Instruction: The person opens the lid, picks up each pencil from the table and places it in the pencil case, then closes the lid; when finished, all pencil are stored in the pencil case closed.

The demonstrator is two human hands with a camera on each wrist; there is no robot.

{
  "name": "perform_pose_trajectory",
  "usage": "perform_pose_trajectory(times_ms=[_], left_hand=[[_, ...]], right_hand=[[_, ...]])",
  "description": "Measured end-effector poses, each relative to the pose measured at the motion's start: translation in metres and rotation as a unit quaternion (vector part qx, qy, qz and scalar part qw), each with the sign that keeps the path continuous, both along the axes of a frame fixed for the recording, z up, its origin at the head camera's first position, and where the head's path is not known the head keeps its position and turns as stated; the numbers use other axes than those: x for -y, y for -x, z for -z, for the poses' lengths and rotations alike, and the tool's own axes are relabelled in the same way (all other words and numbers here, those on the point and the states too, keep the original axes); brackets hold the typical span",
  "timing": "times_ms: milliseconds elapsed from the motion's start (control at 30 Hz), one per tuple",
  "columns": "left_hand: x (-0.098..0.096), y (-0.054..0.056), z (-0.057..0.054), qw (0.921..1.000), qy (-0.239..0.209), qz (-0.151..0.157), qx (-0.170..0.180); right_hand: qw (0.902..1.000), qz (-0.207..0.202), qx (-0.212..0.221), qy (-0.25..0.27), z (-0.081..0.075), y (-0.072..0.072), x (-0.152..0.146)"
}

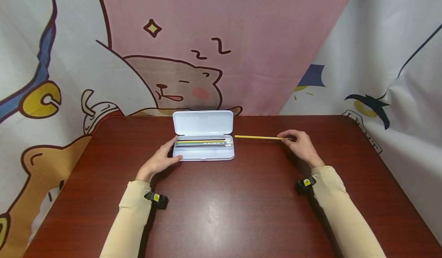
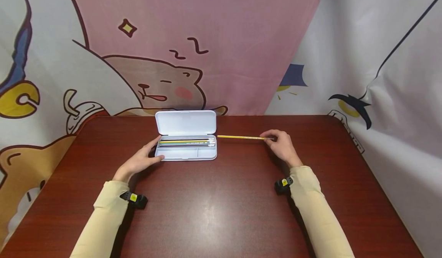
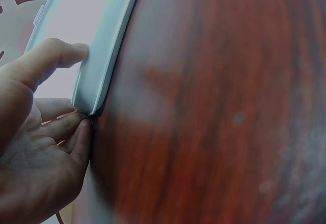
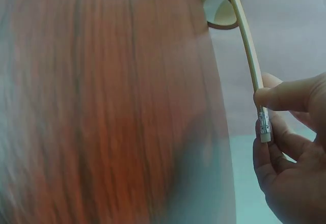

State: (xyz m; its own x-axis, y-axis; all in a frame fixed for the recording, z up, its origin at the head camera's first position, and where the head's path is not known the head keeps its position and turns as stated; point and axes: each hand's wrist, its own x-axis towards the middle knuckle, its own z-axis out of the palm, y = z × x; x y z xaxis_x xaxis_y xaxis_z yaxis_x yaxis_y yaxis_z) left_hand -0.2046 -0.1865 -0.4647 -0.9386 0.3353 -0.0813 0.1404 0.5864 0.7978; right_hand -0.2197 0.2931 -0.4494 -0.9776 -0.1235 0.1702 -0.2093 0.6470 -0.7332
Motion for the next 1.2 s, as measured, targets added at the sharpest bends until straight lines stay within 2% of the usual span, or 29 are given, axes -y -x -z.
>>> perform_pose_trajectory(times_ms=[200,567,1200], left_hand=[[0.000,0.000,0.000,0.9999,-0.001,-0.007,0.015],[0.001,0.002,0.001,0.9999,0.004,-0.005,0.009],[0.000,0.001,0.001,0.9999,-0.002,-0.005,0.011]], right_hand=[[0.9998,-0.007,0.005,0.018,0.002,0.000,0.014],[0.9983,-0.028,-0.002,0.051,0.009,0.005,0.051],[0.9955,-0.054,0.004,0.078,0.007,0.012,0.101]])
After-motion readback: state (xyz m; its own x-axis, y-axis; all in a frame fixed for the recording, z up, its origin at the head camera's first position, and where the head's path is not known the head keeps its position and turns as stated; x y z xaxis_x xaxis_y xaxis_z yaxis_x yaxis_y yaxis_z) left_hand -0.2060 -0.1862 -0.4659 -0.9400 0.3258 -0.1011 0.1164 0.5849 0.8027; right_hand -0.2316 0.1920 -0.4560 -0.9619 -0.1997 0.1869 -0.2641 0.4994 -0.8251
